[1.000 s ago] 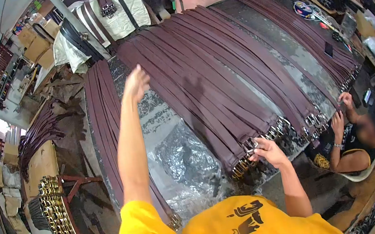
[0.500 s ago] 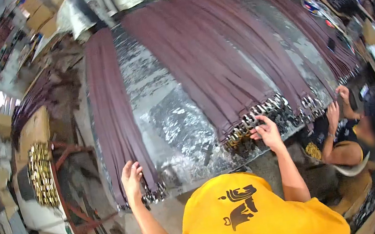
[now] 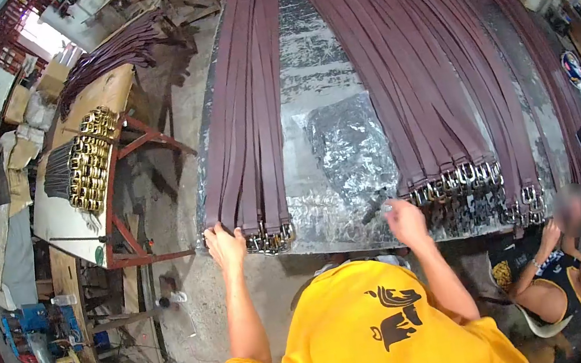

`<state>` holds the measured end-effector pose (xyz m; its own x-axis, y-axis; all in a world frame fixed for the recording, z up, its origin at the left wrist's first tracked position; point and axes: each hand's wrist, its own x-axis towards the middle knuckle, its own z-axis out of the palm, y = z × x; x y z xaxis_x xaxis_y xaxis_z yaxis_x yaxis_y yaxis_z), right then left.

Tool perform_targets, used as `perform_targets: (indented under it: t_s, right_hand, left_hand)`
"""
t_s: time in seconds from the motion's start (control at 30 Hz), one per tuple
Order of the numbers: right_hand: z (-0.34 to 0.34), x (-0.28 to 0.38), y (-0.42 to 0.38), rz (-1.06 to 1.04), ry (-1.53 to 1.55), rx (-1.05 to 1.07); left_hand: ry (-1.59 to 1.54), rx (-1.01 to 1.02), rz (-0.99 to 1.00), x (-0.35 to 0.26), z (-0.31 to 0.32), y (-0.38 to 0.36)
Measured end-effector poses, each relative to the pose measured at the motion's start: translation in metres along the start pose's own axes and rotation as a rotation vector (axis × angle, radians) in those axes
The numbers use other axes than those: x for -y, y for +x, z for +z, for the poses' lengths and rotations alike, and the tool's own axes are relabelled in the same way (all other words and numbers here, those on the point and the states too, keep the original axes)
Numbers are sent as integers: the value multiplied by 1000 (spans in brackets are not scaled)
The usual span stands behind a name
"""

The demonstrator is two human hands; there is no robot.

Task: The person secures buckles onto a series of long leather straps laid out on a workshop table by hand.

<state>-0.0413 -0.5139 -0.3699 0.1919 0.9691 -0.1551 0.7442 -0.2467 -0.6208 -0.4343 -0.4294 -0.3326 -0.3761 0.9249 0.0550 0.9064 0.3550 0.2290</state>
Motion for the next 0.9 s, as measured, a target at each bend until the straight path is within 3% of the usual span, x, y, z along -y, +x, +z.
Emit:
perform_targets:
  t_s: [0.07,0.13,0.27,0.33,0.4,0.5,0.6,0.67,0.73,0.77,0.87,0.9]
  right_hand:
    - [9,21,7,8,-202,79]
    - [29,13,12,-26,-349,24]
    - [29,2,10,-31,-361,-17]
    - [40,-12,13,-87,-312,-67]
    - [40,-16,11,-172,-249,-118]
    - [27,-11,8,-233,-213,-128]
    - [19,-8,9,-367,-42,-204]
    - [11,8,9,-396,54,-185]
    - [9,15,13,-479,206,-235]
    - [9,17,14,-455,206,-170]
    - [18,23,13,-106,710,126]
    - [18,27,13,-77,853,198]
  left_hand:
    - [1,77,-26,8,5,8]
    - [-59,122,-67,2,-7,13]
    - [-258,254,-76,-17,-43,27]
    - [-642,400,-5,-40,-66,22]
    - [-1008,519,-83,-42,-50,26]
    - [-1319,660,-131,-80,-58,4]
    - [-1574,814,-213,-110,-41,-21]
    - [-1582,1050,-91,-118,-22,-28]
    - [-1518,1096,-55,-136,-26,-40]
    - [-1486,1066,-58,-140,-21,-41]
    - [-1467,1073,-73,-151,-22,-40]
    - [-1475,1088,-81,-154,-25,-39]
